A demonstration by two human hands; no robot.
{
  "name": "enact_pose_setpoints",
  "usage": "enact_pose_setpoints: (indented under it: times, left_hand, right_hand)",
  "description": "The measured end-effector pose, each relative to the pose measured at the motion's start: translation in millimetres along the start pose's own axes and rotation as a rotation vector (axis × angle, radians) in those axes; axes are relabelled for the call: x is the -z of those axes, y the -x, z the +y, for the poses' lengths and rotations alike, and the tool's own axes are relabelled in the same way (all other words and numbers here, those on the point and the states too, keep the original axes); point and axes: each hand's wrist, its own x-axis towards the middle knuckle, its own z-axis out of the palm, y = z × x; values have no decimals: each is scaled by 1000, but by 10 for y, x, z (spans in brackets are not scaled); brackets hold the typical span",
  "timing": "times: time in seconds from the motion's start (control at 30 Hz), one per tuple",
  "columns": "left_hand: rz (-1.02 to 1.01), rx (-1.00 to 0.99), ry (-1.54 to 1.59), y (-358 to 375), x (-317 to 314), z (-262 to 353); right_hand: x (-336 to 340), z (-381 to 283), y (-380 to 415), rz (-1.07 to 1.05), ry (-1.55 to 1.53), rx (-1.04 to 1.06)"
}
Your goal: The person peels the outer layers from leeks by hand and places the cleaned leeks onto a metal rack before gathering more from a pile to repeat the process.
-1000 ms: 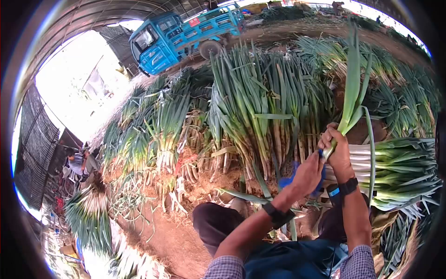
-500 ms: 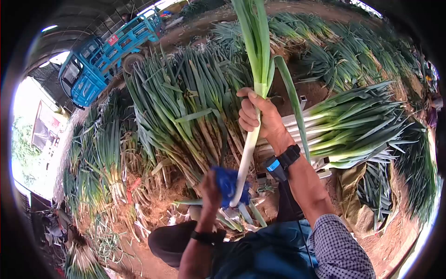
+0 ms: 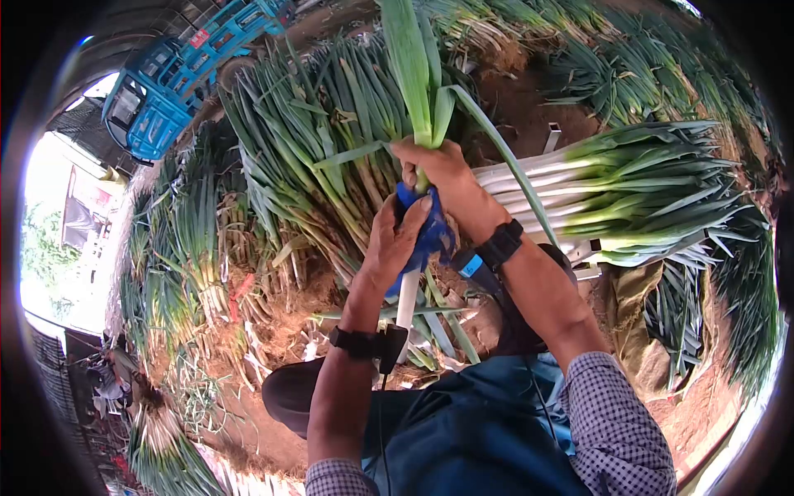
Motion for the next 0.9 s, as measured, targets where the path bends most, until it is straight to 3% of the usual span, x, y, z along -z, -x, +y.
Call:
enact_pose_setpoints:
  times: [0.13, 0.27, 0.33, 0.43, 0.5, 0.53, 0.57, 0.63, 0.67, 0.73, 0.77, 0.8, 0.87, 0.9]
  left_hand:
    - [-11, 8, -29, 47, -115, -25]
    - [-26, -50, -134, 163, -81, -273]
    - [-39, -5, -131, 443, -161, -47]
    - [-30, -104, -223, 738, -153, -244]
    - [-39, 19, -207, 987, -146, -453]
    - [-86, 178, 21, 1176, -88, -773]
    - [-203, 91, -191, 1474, -24, -1164]
    - [-342, -208, -629, 2036, 57, -1586]
    - [-376, -22, -732, 2132, 177, -1488]
    - [-44, 443, -438, 2080, 419, -1086]
    - [159, 368, 71, 2070, 692, -1293]
    - [325, 306, 223, 1938, 788, -924]
    - [566, 165, 382, 1724, 1154, -565]
    - [590, 73, 283, 1563, 1175, -154]
  right_hand:
    - [145, 31, -155, 48, -422, -237]
    - [145, -36, -122, -68, -471, -191]
    - [132, -67, -103, -81, -419, -207]
    - [85, -92, -101, -63, -363, -205]
    - [126, -105, -153, -14, -347, -191]
    - [204, -91, -206, -19, -371, -138]
    - [278, -164, -275, 91, -328, -91]
    - [616, -300, -518, 58, -435, 1]
    - [645, -333, -572, 39, -483, 47]
    - [765, -373, -540, 13, -545, 107]
    - [788, -364, -539, -1, -538, 110]
    - [790, -315, -531, -25, -548, 116]
    - [734, -268, -493, -50, -550, 120]
    - [671, -292, -443, -1, -525, 111]
